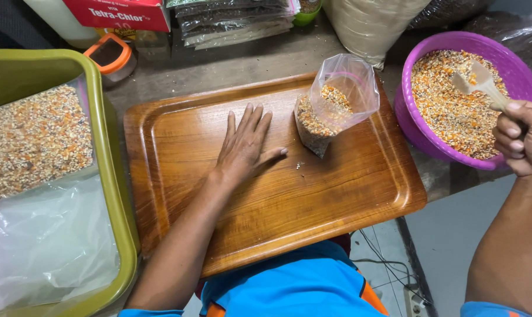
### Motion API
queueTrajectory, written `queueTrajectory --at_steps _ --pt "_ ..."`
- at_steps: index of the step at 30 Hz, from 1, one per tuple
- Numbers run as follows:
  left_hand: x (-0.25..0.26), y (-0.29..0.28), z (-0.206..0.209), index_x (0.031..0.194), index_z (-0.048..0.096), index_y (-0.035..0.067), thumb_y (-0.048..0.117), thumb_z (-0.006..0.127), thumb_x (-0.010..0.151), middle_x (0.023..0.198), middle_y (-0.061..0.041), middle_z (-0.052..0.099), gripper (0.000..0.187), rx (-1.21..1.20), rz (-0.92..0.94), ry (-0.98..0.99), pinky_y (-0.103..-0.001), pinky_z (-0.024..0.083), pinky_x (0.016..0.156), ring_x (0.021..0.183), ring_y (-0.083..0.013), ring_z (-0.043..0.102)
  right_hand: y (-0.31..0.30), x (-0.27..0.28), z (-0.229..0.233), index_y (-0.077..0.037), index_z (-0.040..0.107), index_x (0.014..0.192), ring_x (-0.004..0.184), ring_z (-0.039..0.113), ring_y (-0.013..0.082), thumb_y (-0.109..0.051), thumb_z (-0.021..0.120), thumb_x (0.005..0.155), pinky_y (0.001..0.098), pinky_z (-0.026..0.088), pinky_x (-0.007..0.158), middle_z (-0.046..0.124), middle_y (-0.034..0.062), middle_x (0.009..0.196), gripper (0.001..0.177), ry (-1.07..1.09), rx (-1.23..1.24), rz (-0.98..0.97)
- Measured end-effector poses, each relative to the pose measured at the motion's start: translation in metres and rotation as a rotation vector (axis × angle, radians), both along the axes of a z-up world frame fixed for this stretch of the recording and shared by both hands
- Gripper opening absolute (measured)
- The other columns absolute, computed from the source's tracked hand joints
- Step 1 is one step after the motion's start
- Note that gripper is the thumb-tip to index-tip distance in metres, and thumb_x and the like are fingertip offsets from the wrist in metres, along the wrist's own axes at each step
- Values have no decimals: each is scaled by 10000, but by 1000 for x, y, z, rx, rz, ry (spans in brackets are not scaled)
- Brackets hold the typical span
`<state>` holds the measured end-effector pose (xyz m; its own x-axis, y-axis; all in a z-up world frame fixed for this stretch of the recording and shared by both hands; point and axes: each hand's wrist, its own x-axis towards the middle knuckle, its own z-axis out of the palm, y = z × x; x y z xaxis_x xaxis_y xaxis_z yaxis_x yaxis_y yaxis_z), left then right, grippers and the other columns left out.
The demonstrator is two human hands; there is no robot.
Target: Filling a small plastic bag with mixed bird seeds using a scoop and flattening it on a wooden tray.
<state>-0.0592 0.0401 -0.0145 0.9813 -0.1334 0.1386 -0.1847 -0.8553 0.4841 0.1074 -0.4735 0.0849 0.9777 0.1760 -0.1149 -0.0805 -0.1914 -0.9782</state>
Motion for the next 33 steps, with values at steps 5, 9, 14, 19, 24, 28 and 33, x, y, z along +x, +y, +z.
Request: queueTrajectory --at_steps 5,9,14,19,24,28,33 --pt "0 -1 -1 1552 349 -10 693 522 954 1636 -271 288 940 10 0 2 -656 51 1219 1554 -420 163 49 -21 36 -122 618 1117 372 261 -54 -248 491 1107 124 154 291 357 -135 550 179 -56 53 103" --pt "0 -1 -3 1540 366 -12 670 553 953 1625 -272 312 919 21 1 -24 -671 77 1213 1548 -429 186 100 -40 66 -66 593 1108 392 263 -8 -203 525 1102 135 174 327 337 -61 571 152 -112 48 146" --pt "0 0 -1 1553 349 -10 667 553 951 1643 -268 277 928 20 2 10 -647 47 1223 1558 -409 155 144 -50 79 -26 569 1144 421 284 71 -136 498 1147 197 196 349 360 29 611 131 -179 -110 192" --pt "0 0 0 1564 332 -5 680 535 950 1654 -264 249 942 1 -2 36 -641 12 1224 1564 -398 128 187 -76 96 -26 629 1219 588 369 105 -105 545 1174 265 291 493 457 31 718 124 -298 -502 206" --pt "4 -2 -9 1608 249 15 678 590 937 1660 -276 237 1003 -16 7 -14 -628 28 1234 1559 -423 154 188 -79 79 5 687 1252 735 632 280 -88 619 1184 427 499 706 695 124 923 133 -949 -982 364" --pt "15 -22 8 1634 147 60 714 591 903 1692 -234 169 1077 -149 -10 39 -551 67 1276 1569 -368 163 183 -84 70 -73 681 1271 789 709 191 -152 655 1216 325 492 576 766 70 1056 100 -1297 -1212 330" --pt "45 -46 4 1615 21 17 583 926 666 1694 -300 160 1428 -561 -168 -67 -465 211 1299 1581 -421 213 160 -82 54 -244 730 1345 671 588 126 -254 749 1281 278 351 510 624 -18 968 68 -1468 -1463 29"
